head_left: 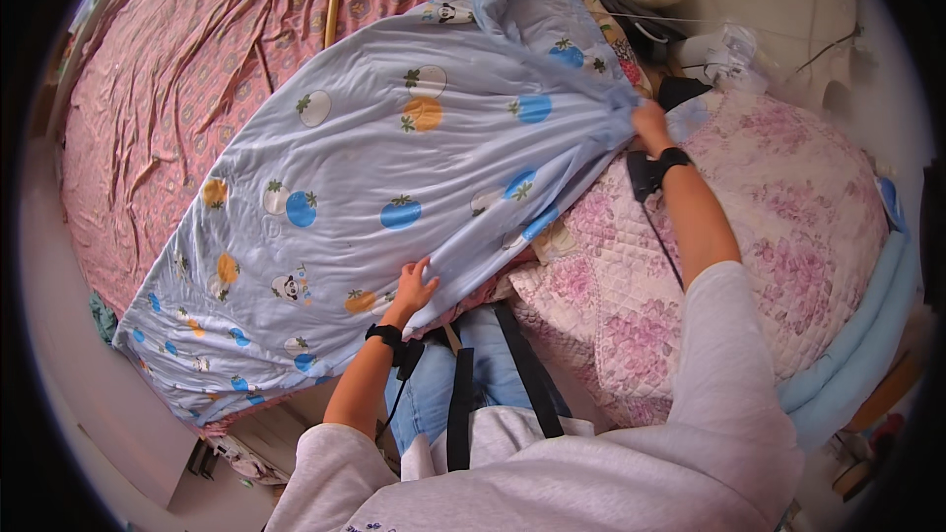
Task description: The person folds a blue patterned blanket and a light blue towel on a bed, placing them in a stack, and briefly handles a wooden pole.
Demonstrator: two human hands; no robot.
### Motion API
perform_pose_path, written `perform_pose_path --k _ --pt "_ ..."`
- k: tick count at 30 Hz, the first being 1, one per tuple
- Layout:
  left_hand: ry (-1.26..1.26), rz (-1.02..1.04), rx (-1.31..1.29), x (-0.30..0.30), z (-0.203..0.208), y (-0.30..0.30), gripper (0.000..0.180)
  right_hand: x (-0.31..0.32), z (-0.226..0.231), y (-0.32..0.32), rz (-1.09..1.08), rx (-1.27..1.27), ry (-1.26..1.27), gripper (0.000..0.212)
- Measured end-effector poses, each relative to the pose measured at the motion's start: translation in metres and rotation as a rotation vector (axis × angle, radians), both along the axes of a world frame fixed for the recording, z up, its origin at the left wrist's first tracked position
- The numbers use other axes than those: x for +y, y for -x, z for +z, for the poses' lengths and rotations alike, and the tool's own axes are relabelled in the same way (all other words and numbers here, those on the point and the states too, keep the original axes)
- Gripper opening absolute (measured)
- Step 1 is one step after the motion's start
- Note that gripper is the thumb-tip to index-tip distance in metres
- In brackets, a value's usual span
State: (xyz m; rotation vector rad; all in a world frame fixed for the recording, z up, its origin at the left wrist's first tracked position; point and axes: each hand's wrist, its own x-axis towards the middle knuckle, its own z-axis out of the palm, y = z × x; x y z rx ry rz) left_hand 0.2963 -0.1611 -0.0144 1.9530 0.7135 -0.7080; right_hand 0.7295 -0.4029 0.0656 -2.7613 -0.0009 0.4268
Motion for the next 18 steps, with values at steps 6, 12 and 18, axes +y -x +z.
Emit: perform_pose_path --k 6,12,18 --pt "0.165 -0.267 0.15 -0.035 -0.003 -0.073 0.042 -0.116 0.013 -0.069 -0.146 0.459 0.489 0.017" --pt "0.046 -0.127 -0.188 0.033 0.006 -0.144 0.021 -0.072 -0.041 -0.089 0.05 0.278 -0.051 0.06" --pt "-0.647 -0.16 -0.689 0.162 0.04 -0.276 0.045 -0.058 -0.077 -0.07 -0.01 0.217 0.154 0.099"
